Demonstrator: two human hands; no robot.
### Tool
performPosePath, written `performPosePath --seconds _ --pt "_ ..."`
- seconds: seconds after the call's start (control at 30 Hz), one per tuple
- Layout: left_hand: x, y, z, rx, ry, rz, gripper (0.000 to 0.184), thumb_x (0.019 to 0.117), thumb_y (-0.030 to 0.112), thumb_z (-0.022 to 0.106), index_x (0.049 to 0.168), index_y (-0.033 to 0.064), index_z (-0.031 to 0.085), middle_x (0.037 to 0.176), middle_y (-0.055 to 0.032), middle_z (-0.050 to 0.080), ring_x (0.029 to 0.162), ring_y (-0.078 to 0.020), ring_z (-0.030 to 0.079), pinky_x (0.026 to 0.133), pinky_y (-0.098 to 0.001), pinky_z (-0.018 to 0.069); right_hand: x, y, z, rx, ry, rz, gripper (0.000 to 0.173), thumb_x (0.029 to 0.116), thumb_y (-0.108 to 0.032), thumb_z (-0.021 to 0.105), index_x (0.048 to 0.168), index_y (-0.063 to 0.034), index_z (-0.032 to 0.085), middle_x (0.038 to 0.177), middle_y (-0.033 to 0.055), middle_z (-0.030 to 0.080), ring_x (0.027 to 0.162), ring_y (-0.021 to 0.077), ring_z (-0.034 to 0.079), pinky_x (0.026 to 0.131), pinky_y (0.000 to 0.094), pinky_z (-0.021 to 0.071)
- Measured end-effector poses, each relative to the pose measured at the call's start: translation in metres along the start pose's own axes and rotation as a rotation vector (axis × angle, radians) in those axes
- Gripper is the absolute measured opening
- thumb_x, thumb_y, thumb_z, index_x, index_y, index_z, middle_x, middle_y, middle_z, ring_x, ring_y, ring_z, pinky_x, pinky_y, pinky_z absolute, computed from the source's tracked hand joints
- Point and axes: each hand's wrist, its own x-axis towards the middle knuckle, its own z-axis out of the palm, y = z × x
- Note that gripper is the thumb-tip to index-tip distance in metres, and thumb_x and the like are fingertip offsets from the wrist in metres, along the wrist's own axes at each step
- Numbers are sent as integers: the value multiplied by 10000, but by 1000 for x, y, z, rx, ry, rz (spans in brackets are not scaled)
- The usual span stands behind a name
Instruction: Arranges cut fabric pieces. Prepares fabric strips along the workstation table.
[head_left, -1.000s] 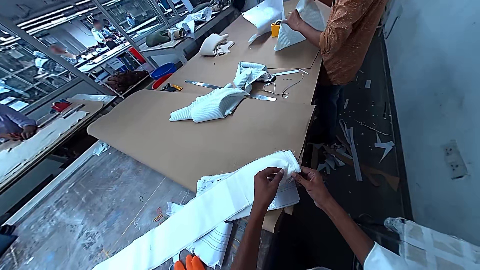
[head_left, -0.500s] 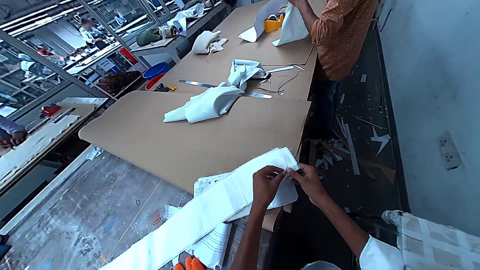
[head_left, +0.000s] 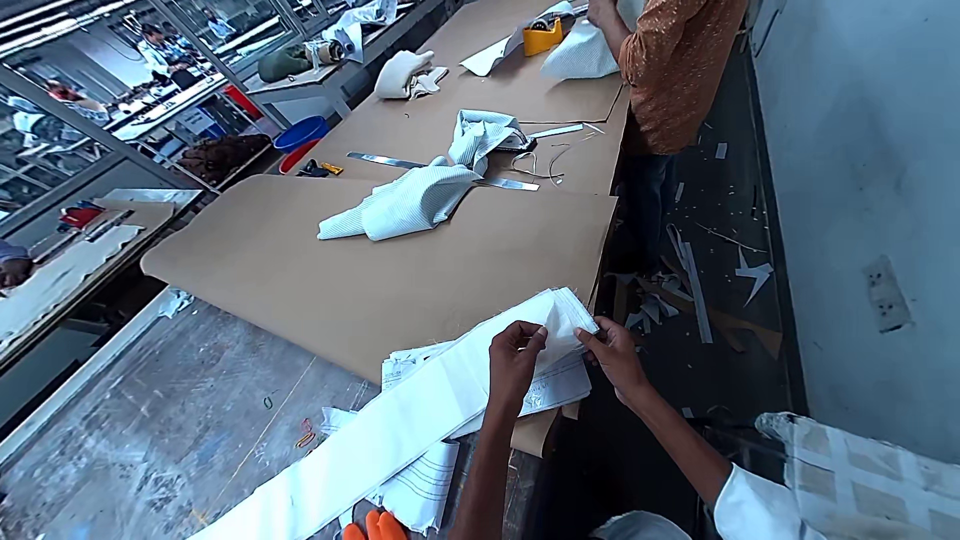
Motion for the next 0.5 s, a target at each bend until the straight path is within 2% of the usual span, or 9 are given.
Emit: performPosePath --seconds 0.03,0.1,0.13,0.23,0.37,0.5 --pt "-1 2 -2 -7 15 4 149 1030 217 631 1048 81 688 903 -38 681 751 -117 611 671 -276 505 -2 0 -1 -91 54 -70 317 991 -275 689 1227 -92 584 881 82 618 641 165 544 545 315 456" --pt "-2 8 -4 -15 44 16 152 1040 216 613 1064 87 689 886 -25 673 743 -102 604 673 -267 506 -3 -1 0 -237 181 -248 387 982 -356 672 1213 -87 518 814 47 511 595 145 476 498 296 409" --pt "-3 10 -5 -22 51 25 153 1040 211 613 1068 86 695 881 -25 678 739 -101 607 674 -263 510 -3 -4 1 -260 199 -317 366 979 -365 666 1184 -96 528 792 25 501 580 120 466 483 266 402" --pt "-6 13 -6 -31 42 42 147 1037 200 621 1063 81 703 886 -34 686 738 -114 619 671 -263 517 -5 -17 12 -241 88 -414 217 977 -309 669 1065 -112 649 754 -1 577 529 91 485 438 230 404" --pt "-7 13 -6 -51 47 37 150 1027 198 635 1034 74 719 896 -35 700 759 -111 628 684 -262 514 -6 -26 26 -180 -6 -278 199 1006 -328 646 1048 -136 678 722 22 607 458 123 470 390 240 387" --pt "-8 12 -9 -60 40 22 169 1022 207 640 1021 64 732 904 -38 708 778 -112 634 708 -279 522 -3 -30 31 -47 -103 -64 226 994 -342 678 1071 -131 697 797 47 660 497 129 507 436 249 418"
